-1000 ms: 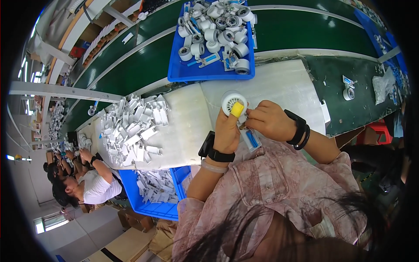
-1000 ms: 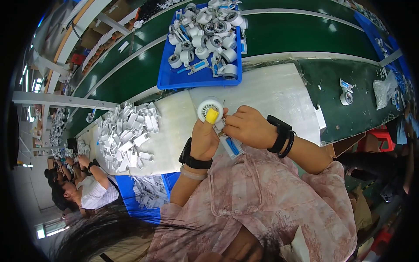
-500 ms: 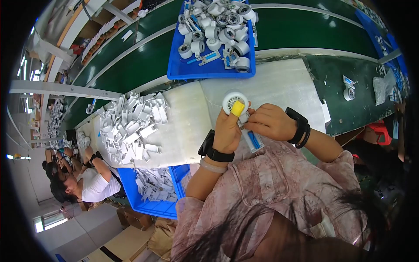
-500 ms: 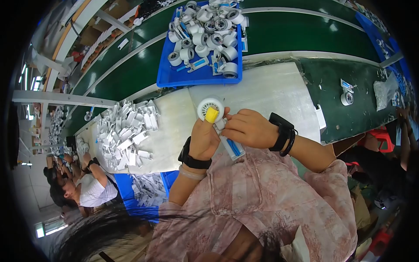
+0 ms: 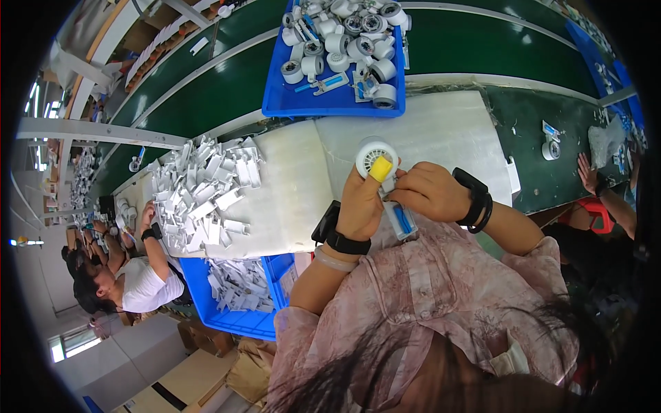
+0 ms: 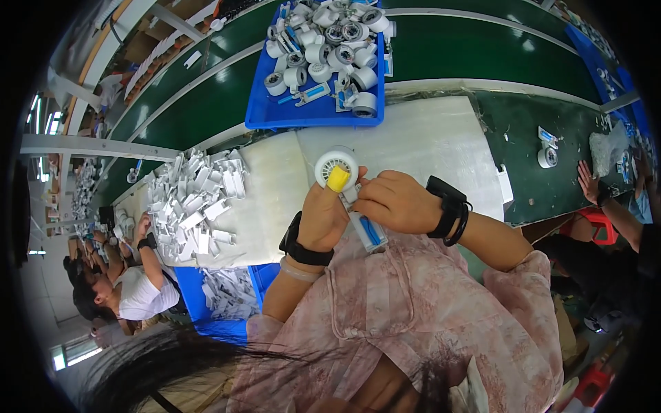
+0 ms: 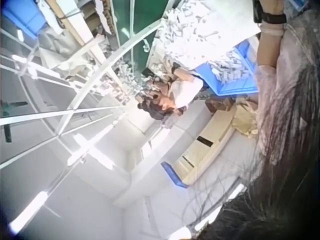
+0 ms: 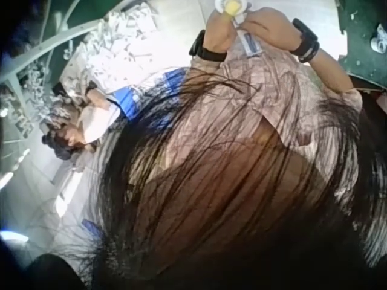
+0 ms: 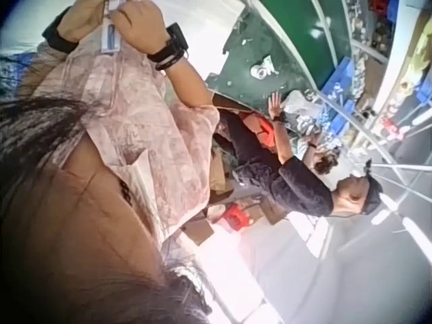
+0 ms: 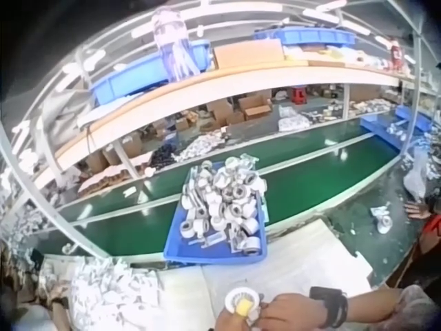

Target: The person picks up a fan base and a motor, fits them together, and inserts a battery. They then pick up a cover from the blue tray, snap it onto the assembly, and place the completed fan onto the conveyor belt.

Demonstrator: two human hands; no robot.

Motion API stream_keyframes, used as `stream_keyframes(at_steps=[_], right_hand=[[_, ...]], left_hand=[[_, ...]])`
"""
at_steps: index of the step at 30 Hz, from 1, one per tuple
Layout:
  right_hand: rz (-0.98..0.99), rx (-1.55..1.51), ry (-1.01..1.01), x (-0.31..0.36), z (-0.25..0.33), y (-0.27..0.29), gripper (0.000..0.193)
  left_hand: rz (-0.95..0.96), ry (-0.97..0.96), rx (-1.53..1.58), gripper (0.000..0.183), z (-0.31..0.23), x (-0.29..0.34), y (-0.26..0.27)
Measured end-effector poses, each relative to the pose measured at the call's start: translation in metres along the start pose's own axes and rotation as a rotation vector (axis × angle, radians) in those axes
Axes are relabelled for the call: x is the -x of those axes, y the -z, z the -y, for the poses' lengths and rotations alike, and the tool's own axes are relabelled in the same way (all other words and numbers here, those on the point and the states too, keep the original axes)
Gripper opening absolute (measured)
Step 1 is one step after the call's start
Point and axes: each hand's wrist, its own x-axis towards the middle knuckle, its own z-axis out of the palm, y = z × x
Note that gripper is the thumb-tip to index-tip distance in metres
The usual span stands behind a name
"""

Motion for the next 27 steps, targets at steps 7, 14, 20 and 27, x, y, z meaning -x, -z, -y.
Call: stream_keyframes(at_steps=[7, 14, 20, 27], right_hand=[[-0.028, 0.021, 0.028, 0.001, 0.001, -0.004, 0.025], [-0.017, -0.072, -0.020, 0.001, 0.005, 0.000, 0.025], [-0.065, -0.140, -0.123, 0.005, 0.006, -0.011, 0.023], [-0.050, -0.057, -0.130, 0.007, 0.002, -0.008, 0.027]], left_hand=[[-0.020, 0.025, 0.020, 0.033, 0.000, 0.001, 0.004], [-0.014, 0.101, 0.065, 0.036, -0.008, 0.010, 0.001], [-0.018, 0.096, 0.021, 0.038, -0.008, 0.006, 0.005], [0.028, 0.188, 0.201, 0.034, 0.000, -0.006, 0.018]])
